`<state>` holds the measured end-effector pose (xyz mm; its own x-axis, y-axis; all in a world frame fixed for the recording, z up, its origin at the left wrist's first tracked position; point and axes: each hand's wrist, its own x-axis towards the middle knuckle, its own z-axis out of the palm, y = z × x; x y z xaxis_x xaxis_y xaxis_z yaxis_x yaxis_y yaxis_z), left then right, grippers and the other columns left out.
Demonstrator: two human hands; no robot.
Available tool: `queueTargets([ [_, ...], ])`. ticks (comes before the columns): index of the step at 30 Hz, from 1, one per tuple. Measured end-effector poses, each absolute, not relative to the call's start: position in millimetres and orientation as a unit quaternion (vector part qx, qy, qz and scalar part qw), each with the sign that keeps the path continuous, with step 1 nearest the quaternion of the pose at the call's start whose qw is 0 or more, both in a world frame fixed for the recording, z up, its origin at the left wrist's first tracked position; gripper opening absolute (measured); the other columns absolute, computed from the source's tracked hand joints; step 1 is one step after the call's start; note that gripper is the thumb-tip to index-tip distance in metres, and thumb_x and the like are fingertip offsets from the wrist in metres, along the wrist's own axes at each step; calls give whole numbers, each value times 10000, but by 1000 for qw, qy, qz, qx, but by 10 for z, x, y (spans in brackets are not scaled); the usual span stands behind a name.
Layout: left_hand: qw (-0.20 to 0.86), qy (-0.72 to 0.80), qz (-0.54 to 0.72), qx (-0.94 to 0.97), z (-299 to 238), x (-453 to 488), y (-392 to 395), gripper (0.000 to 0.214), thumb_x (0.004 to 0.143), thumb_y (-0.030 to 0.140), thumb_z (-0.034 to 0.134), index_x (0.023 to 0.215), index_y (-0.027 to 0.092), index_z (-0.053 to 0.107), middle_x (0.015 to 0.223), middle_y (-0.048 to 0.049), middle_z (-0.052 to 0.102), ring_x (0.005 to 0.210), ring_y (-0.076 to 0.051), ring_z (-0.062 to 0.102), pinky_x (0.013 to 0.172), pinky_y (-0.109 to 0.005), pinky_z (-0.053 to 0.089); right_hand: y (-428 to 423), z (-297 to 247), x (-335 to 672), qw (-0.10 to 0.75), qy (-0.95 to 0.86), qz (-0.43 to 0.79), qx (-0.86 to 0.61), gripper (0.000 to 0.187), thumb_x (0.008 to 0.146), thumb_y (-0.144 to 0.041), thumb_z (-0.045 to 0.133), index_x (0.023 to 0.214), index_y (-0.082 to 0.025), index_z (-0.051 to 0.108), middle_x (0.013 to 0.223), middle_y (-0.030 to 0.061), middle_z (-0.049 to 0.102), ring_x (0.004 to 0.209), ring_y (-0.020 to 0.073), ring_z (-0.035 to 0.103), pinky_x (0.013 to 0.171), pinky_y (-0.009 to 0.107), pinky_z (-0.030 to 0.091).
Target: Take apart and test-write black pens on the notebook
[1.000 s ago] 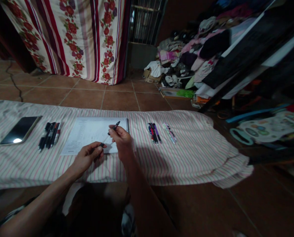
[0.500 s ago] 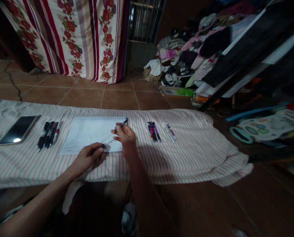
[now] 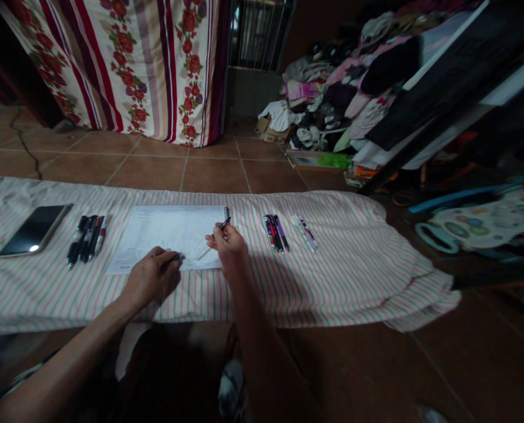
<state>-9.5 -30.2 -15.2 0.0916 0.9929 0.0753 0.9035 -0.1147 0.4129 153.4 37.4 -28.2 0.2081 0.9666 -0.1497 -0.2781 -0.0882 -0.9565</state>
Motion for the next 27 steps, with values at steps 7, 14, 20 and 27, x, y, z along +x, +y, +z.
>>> queueTargets([
  [7, -69, 625, 65, 775, -105, -198, -188, 392, 845, 122, 362, 1197, 185, 521, 916, -92, 582, 849, -228, 537, 667, -310, 421, 379, -411, 1476, 534, -421, 506, -531, 285, 677, -287, 623, 919, -162, 541, 694, -10, 628, 544, 127, 661, 467, 192, 530],
  [14, -65, 650, 37, 756, 45, -206, -142, 245, 837, 219, 428, 950, 243, 643, 807, -31, 631, 659, -215, 606, 518, -296, 367, 482, -497, 1449, 562, -399, 494, -530, 284, 674, -294, 632, 869, -174, 464, 672, -14, 636, 512, 134, 657, 465, 213, 533],
  [20, 0, 671, 110, 733, -55, -284, -17, 231, 794, 256, 495, 942, 252, 673, 987, -56, 556, 695, -179, 600, 522, -265, 409, 530, -484, 1413, 594, -384, 490, -509, 281, 683, -280, 626, 876, -180, 449, 632, -34, 614, 513, 125, 650, 448, 194, 519],
  [27, 64, 666, 242, 703, -56, -382, 73, 184, 737, 160, 489, 881, 163, 604, 855, -50, 563, 692, -160, 573, 669, -285, 464, 496, -326, 1407, 656, -436, 383, -482, 282, 732, -312, 585, 945, -187, 447, 778, -1, 595, 613, 124, 658, 481, 194, 523],
])
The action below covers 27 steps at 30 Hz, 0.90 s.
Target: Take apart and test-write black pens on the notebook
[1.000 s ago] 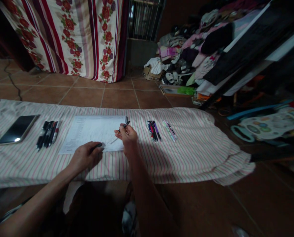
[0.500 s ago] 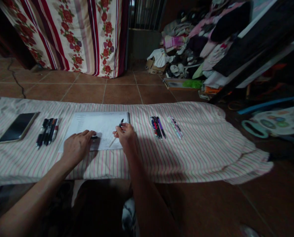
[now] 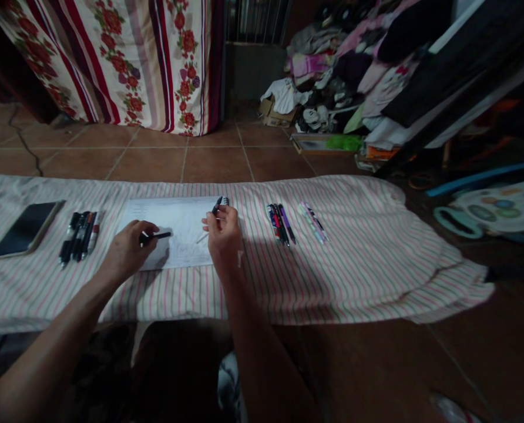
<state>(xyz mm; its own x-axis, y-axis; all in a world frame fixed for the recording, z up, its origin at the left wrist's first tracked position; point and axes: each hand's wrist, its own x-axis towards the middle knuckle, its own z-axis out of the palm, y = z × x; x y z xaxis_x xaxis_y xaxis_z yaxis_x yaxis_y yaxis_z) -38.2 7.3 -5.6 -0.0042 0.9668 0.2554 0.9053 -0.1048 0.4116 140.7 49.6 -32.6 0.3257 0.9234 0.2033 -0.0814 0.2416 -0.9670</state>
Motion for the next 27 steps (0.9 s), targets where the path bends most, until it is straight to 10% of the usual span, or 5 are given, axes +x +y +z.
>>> queueTargets([
  [27, 142, 633, 341, 681, -157, -331, 119, 94, 771, 249, 506, 794, 168, 548, 693, -27, 597, 621, -154, 575, 606, -284, 455, 391, -432, 1251, 566, -531, 362, -516, 246, 781, -343, 523, 977, -196, 529, 889, 46, 587, 722, 127, 626, 473, 173, 530],
])
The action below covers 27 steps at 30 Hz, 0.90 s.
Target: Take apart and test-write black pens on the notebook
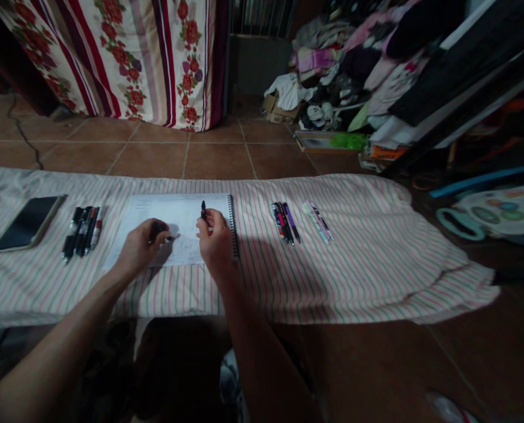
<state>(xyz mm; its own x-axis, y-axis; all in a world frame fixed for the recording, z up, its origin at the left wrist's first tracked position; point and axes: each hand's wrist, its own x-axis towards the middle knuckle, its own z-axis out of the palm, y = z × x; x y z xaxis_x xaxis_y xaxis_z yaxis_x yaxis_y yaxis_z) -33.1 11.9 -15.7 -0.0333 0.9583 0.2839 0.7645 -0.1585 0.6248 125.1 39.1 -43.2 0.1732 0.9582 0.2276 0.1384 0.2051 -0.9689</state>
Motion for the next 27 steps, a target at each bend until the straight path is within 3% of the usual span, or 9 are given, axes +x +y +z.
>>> queueTargets([
  [8, 81, 650, 393, 645, -143, -321, 103, 137, 801, 285, 477, 847, 172, 539, 762, -26, 588, 639, -143, 566, 637, -283, 451, 369, -448, 1256, 563, -526, 379, -512, 266, 775, -363, 527, 982, -196, 532, 916, 54, 595, 712, 126, 635, 471, 179, 532],
  [11, 95, 624, 345, 695, -213, -301, 104, 118, 800, 254, 454, 754, 171, 524, 704, -35, 575, 650, -162, 559, 629, -292, 447, 352, -448, 1261, 559, -528, 381, -514, 274, 772, -364, 530, 982, -188, 538, 909, 60, 601, 702, 133, 642, 460, 185, 530],
  [19, 91, 643, 397, 649, -234, -313, 93, 186, 812, 329, 472, 815, 164, 558, 671, -15, 581, 608, -147, 559, 614, -278, 443, 339, -454, 1280, 557, -533, 379, -512, 249, 785, -341, 518, 980, -187, 521, 897, 51, 594, 697, 123, 643, 468, 173, 533],
  [23, 135, 643, 351, 667, -311, -288, 102, 167, 815, 287, 455, 784, 161, 560, 640, -19, 583, 601, -157, 565, 597, -285, 447, 335, -445, 1291, 556, -530, 375, -519, 249, 778, -344, 521, 967, -181, 521, 870, 48, 600, 672, 123, 641, 454, 177, 528],
  [27, 94, 644, 398, 646, -205, -311, 59, 176, 818, 316, 475, 790, 165, 561, 690, -17, 578, 606, -142, 569, 600, -266, 448, 320, -435, 1292, 562, -516, 394, -512, 246, 765, -339, 532, 958, -186, 527, 873, 45, 600, 674, 122, 644, 453, 175, 528],
])
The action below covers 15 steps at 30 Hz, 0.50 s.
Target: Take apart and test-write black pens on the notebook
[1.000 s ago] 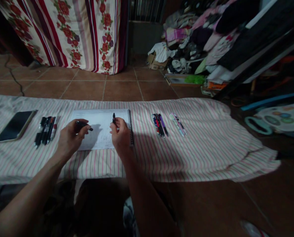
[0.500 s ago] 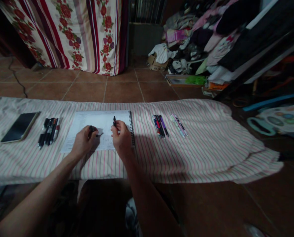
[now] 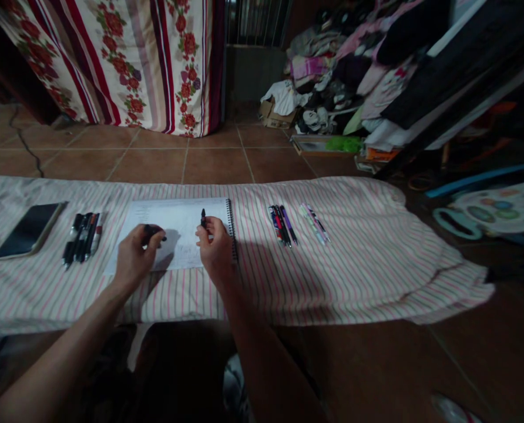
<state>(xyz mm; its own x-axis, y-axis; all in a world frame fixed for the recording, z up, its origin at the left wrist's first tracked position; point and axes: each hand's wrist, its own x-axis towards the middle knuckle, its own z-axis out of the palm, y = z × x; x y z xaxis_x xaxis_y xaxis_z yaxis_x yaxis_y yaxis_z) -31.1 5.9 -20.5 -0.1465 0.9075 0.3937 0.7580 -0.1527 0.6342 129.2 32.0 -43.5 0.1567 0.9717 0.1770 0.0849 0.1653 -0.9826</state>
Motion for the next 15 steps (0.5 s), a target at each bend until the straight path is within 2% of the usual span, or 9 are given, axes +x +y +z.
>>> queueTargets([
  [3, 72, 642, 448, 617, -111, -386, 44, 200, 816, 356, 495, 820, 169, 566, 693, -4, 579, 602, -128, 569, 623, -254, 445, 319, -441, 1290, 561, -516, 397, -512, 243, 768, -329, 526, 962, -184, 523, 877, 47, 593, 685, 129, 648, 462, 186, 534],
  [5, 95, 635, 455, 617, -137, -414, 55, 205, 819, 360, 490, 848, 169, 561, 690, -1, 582, 605, -127, 570, 617, -250, 444, 323, -446, 1293, 560, -515, 396, -515, 249, 770, -333, 522, 967, -181, 519, 879, 50, 593, 683, 132, 648, 461, 192, 535],
  [7, 130, 625, 393, 662, -220, -403, 68, 197, 805, 350, 500, 775, 166, 561, 650, -3, 573, 593, -138, 560, 584, -254, 435, 327, -447, 1301, 558, -516, 392, -519, 254, 770, -341, 521, 968, -181, 517, 879, 51, 596, 677, 131, 647, 455, 189, 532],
  [10, 114, 631, 328, 693, -321, -348, 67, 214, 818, 325, 464, 706, 166, 553, 652, -23, 569, 612, -153, 552, 588, -271, 428, 325, -443, 1307, 553, -524, 381, -524, 256, 776, -342, 518, 972, -177, 515, 881, 53, 597, 678, 131, 648, 454, 186, 532],
  [15, 135, 644, 394, 642, -240, -351, 21, 216, 814, 355, 479, 759, 166, 567, 617, -2, 567, 581, -141, 561, 579, -255, 436, 317, -446, 1289, 551, -526, 387, -519, 241, 780, -321, 518, 977, -180, 514, 903, 58, 598, 687, 130, 648, 458, 185, 534],
])
